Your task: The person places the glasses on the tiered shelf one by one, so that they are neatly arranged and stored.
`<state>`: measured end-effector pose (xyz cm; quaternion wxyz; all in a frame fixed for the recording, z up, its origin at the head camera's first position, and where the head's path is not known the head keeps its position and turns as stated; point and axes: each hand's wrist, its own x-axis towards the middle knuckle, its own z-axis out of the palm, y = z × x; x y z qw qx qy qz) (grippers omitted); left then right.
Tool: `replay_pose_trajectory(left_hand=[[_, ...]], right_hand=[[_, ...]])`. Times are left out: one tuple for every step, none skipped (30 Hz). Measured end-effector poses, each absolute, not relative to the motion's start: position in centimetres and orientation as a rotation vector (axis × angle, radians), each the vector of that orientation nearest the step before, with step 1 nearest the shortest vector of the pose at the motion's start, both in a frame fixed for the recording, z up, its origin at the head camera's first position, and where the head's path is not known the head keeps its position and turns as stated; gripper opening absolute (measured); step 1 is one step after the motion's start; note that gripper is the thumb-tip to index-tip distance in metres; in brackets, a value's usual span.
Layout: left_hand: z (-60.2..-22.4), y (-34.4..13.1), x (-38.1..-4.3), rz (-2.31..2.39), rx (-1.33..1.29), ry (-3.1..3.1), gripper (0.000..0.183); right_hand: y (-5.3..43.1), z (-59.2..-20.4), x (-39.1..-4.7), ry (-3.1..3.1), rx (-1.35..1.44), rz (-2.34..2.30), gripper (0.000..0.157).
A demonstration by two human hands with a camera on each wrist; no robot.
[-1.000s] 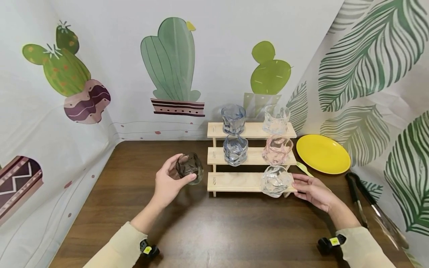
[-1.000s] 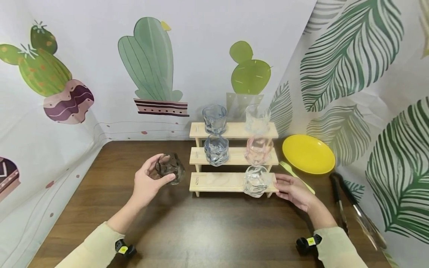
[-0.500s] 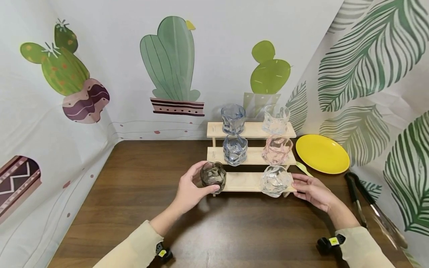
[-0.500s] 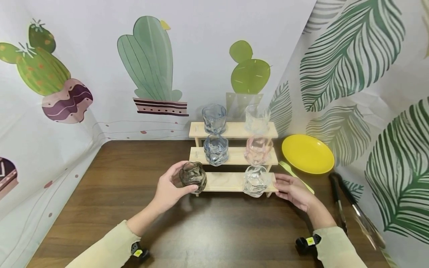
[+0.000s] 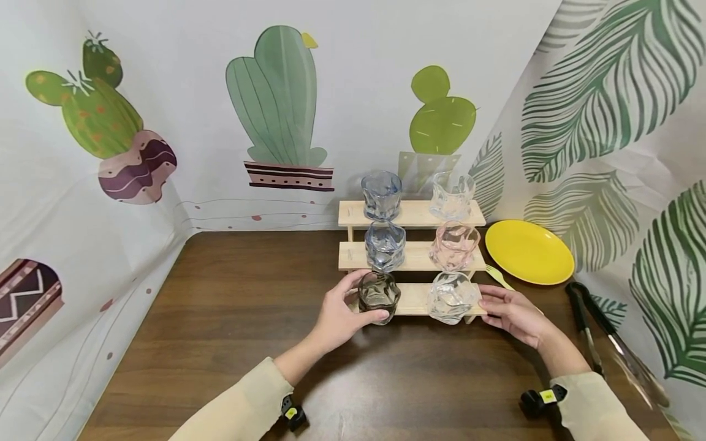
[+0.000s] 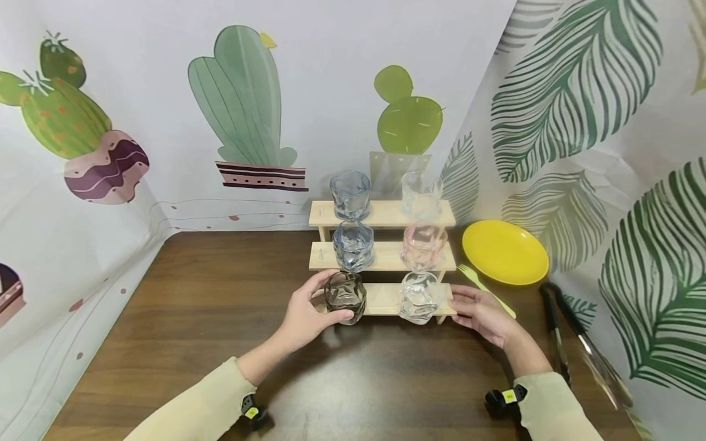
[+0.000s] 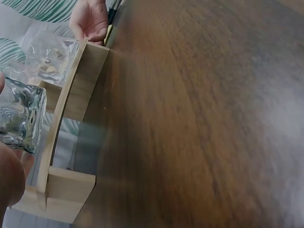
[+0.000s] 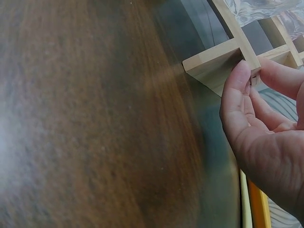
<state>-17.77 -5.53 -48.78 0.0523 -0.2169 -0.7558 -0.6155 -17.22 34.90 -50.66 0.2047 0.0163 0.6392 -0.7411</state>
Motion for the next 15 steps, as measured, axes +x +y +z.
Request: replay_pose_trajectory(left_hand=[[-48.9, -5.3, -17.8, -1.883, -0.659, -2.299, 0.076], [-49.0, -5.2, -17.8, -1.891, -0.658, -2.3, 0.076], [-49.1, -5.0, -17.9, -1.906, -0.655, -2.298, 0.076], [-49.2, -4.9, -17.9, -1.916, -0.651, -2.299, 0.076], [-49.3, -4.7, -18.0, -1.93, -0.652, -2.294, 0.076], [-49.3, -4.6, -18.0, -1.943, -0.648, -2.291, 0.076], [-49.4, -4.5, -18.1, -1.95, -0.644, -2.289, 0.076], [-49.4, -4.4, -18.1, -1.957, -0.64, -2.286, 0.076], [-49.5, -4.4, -18.2, -1.966, -0.636, -2.281, 0.077], [-49.6, -4.3, -18.2, -1.977, -0.632, -2.274, 0.077], [-49.6, -4.2, -18.2, -1.981, -0.625, -2.273, 0.078], [-49.6, -4.2, -18.2, -1.984, -0.618, -2.272, 0.078], [-49.7, -4.1, -18.3, -1.992, -0.615, -2.267, 0.079], [-49.7, -4.0, -18.3, -1.996, -0.611, -2.266, 0.08], [-49.7, -3.9, -18.3, -1.996, -0.606, -2.265, 0.08]], right_hand=[[34.9, -50.7, -17.2, 1.782, 0.044, -2.067, 0.033], [34.9, -50.7, -17.2, 1.781, 0.042, -2.068, 0.033], [34.9, -50.7, -17.2, 1.78, 0.04, -2.07, 0.033], [34.9, -50.7, -17.2, 1.779, 0.04, -2.071, 0.032], [34.9, -50.7, -17.2, 1.778, 0.038, -2.072, 0.032], [34.9, -50.7, -17.2, 1.775, 0.037, -2.074, 0.032], [34.9, -50.7, -17.2, 1.773, 0.035, -2.076, 0.031], [34.9, -50.7, -17.2, 1.77, 0.034, -2.077, 0.031], [34.9, -50.8, -17.2, 1.767, 0.034, -2.08, 0.03], [34.9, -50.8, -17.2, 1.764, 0.033, -2.082, 0.03], [34.9, -50.8, -17.3, 1.76, 0.032, -2.084, 0.03], [34.9, -50.8, -17.3, 1.757, 0.032, -2.085, 0.03], [34.9, -50.8, -17.3, 1.755, 0.032, -2.086, 0.03], [34.9, -50.8, -17.3, 1.755, 0.033, -2.088, 0.03], [35.0, -50.9, -17.3, 1.755, 0.036, -2.089, 0.03]])
